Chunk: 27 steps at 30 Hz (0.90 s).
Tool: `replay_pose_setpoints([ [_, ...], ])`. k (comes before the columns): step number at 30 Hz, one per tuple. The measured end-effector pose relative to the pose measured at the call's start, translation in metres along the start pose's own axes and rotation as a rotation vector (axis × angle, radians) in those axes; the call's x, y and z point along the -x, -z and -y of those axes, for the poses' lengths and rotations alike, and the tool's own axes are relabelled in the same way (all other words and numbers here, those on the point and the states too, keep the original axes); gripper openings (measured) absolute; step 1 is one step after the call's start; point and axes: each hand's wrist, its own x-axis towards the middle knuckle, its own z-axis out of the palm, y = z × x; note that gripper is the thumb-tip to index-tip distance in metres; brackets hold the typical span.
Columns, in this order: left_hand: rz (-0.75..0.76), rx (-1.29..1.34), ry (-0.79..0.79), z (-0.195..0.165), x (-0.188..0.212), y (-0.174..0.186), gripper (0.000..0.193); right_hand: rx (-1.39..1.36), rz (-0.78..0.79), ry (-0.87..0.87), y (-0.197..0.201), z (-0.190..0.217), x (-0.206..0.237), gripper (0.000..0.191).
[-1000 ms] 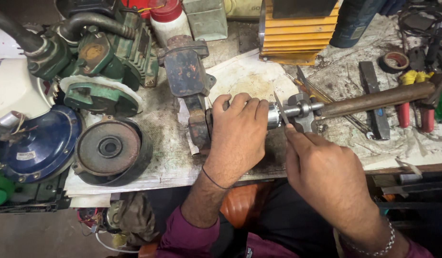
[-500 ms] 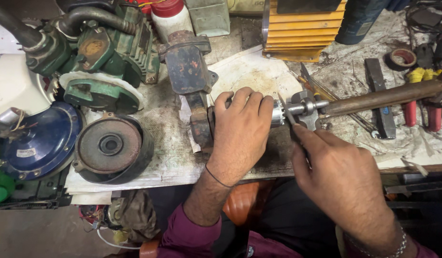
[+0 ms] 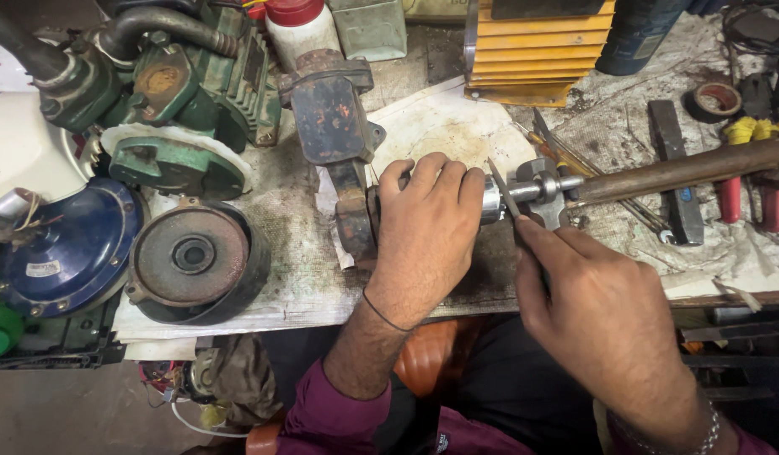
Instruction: The person holds a metal shaft with a gear-like component clamped in a bench vise and files its surface with a hand file, steadying the part with the other hand. They occasionally reposition the part and continue filing along the metal surface throughout the episode.
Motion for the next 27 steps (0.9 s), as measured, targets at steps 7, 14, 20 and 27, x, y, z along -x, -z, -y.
replay_pose_setpoints([
  [7,0.008,-0.004,-0.006,0.000,0.000,-0.001,0.039,0.024,0.027,0.017,0.002,0.005,-0.002,0.034],
  [14,0.042,-0.017,-0.007,0.000,-0.001,0.001,0.037,0.006,-0.035,0.081,-0.002,0.006,-0.005,0.033],
  [20,0.051,0.000,-0.016,0.000,-0.002,0.002,0.044,0.039,0.073,-0.002,-0.008,0.003,-0.004,0.033],
  [27,0.055,0.005,-0.019,0.002,0.000,0.000,0.047,0.036,0.025,0.027,-0.006,0.010,-0.007,0.035],
])
